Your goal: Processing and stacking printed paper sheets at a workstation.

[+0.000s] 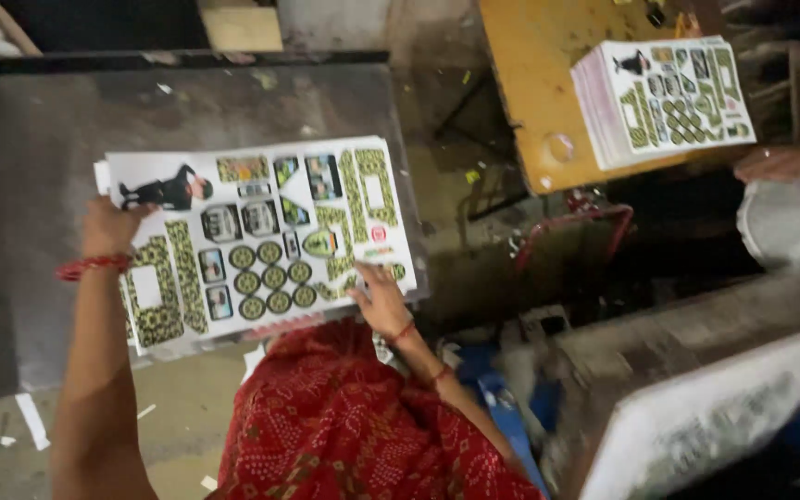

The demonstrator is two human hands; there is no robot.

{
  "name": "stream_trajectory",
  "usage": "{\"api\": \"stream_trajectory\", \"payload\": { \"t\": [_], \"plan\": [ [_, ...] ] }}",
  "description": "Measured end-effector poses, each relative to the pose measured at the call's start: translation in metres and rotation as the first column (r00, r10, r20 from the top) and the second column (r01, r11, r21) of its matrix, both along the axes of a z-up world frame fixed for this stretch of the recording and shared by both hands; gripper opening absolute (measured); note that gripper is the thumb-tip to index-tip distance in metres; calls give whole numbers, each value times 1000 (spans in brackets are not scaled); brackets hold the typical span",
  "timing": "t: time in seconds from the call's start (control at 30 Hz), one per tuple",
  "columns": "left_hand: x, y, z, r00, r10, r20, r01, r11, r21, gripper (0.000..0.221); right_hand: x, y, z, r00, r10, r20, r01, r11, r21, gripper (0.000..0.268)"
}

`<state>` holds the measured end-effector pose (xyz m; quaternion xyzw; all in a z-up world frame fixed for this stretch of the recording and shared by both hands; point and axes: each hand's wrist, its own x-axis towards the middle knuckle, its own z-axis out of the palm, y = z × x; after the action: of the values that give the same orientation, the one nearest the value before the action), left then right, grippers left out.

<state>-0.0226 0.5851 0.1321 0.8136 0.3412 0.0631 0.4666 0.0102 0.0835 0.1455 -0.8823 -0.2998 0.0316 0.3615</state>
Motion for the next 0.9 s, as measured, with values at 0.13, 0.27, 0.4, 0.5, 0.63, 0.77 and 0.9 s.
{"api": "stream_trajectory", "payload": {
  "t": [0.13, 0.27, 0.4, 0.5, 0.63, 0.77, 0.9],
  "plan": [
    [5, 25, -3, 997, -2, 76, -43, 811, 584, 54, 5, 19, 46, 999, -35, -28, 31, 991, -133, 98],
    [36, 69, -64, 997, -78, 10, 44, 667, 744, 62, 3, 21, 101, 933, -321, -164, 89, 645, -759, 142],
    [65, 71, -76, 926, -376, -22, 345, 823, 451, 26, -1, -29, -32, 941, -339, -8, 308, 862, -403, 121],
    [61, 72, -76, 928, -362, -83, 357, 808, 469, 24, 0, -20, -12, 826, -546, -138, 428, 768, -476, 111],
    [82, 77, -83, 924, -266, -274, 365, 825, 432, 25, -5, -37, -7, 907, -422, 10, 410, 874, -261, 99],
    [77, 2, -61, 995, -87, -55, 99, 672, 734, 39, -31, -71, -23, 834, -535, 137, 547, 833, -81, 68],
    [87, -120, -60, 932, -355, 74, 179, 629, 756, 37, -86, -136, -76, 687, -721, 88, 726, 685, -49, 49]
  ]
}}
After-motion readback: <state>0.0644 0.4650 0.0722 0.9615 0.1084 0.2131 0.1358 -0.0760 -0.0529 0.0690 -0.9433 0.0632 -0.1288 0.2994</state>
